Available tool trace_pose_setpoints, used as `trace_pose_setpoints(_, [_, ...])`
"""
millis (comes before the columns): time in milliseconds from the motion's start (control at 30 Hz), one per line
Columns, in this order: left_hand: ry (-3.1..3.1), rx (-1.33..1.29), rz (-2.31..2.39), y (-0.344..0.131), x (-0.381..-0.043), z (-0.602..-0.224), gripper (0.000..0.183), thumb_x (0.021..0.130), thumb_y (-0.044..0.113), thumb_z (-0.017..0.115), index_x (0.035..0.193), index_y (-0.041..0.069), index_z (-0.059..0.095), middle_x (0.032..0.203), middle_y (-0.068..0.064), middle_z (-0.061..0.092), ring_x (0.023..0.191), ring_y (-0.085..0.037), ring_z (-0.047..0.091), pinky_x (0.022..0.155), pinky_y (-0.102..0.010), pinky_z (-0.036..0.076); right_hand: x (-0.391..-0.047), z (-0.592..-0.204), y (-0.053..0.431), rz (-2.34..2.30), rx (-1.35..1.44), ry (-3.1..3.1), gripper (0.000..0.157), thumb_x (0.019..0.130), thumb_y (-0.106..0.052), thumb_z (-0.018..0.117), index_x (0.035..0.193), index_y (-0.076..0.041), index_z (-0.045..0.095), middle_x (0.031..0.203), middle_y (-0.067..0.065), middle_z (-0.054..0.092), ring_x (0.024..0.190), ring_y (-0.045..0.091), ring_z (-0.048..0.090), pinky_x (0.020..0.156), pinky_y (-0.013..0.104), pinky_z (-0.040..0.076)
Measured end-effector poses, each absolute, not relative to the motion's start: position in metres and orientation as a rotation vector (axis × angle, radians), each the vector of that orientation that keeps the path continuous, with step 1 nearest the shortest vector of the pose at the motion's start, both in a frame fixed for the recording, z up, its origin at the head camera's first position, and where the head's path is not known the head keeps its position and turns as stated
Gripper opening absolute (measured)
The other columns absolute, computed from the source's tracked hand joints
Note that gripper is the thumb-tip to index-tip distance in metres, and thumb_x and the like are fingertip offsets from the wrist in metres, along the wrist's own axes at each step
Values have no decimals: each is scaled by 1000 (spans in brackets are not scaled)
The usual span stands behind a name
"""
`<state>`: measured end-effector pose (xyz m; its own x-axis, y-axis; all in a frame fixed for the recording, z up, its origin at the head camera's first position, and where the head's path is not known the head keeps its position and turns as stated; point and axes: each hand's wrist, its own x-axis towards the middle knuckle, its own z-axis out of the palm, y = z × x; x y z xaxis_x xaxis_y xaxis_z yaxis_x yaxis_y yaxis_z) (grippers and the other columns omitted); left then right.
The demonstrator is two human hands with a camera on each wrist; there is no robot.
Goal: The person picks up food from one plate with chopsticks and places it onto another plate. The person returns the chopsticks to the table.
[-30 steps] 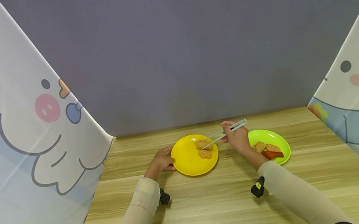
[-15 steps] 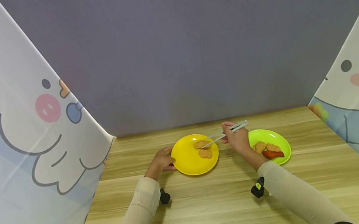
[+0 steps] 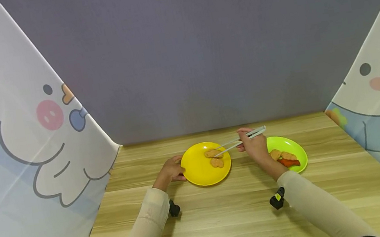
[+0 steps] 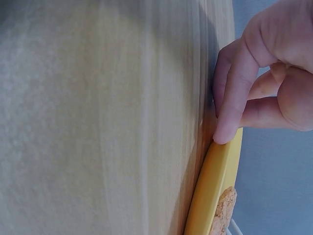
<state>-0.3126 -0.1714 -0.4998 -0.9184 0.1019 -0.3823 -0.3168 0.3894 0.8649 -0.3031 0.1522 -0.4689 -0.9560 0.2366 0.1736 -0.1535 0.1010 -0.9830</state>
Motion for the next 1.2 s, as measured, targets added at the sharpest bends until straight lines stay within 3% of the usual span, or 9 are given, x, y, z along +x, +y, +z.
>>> trace_pose_setpoints(133, [2270,-185,1544,-172,-312,-499,69,92,-9,63,154,16,46,127,-24,64,71,-19,70,61,-30,66,-300,-465,162,1923,-66,-2089,28,101,-18,61,118,2,70,76,4,66,54,7,71,50,29,62])
trace_pose_setpoints(333, [2273,-189,1543,-172,-312,-499,69,93,-9,64,154,17,46,119,-21,67,71,-18,69,61,-30,65,-297,-459,178,1917,-71,-2086,25,101,-20,61,116,-2,71,74,-4,67,56,8,72,52,31,63])
trace_pose_setpoints(733, [2285,-191,1545,-170,-312,-501,68,93,-9,63,153,17,47,122,-22,66,71,-18,69,61,-30,65,-291,-456,219,1940,-82,-2080,21,102,-22,62,113,-7,70,75,-5,69,59,9,73,50,25,61])
trace_pose_setpoints(1033, [2282,-198,1543,-171,-314,-501,68,92,-8,63,153,17,46,122,-24,64,71,-20,69,62,-32,66,-290,-456,245,1949,-94,-2086,14,102,-19,61,110,-13,71,79,3,70,60,12,74,50,25,61])
trace_pose_setpoints(1200, [2286,-192,1542,-170,-314,-500,68,92,-9,63,153,17,47,124,-25,63,70,-19,69,61,-31,66,-287,-450,257,1904,-82,-2167,15,103,-18,58,110,-14,71,78,0,70,61,11,74,52,27,63])
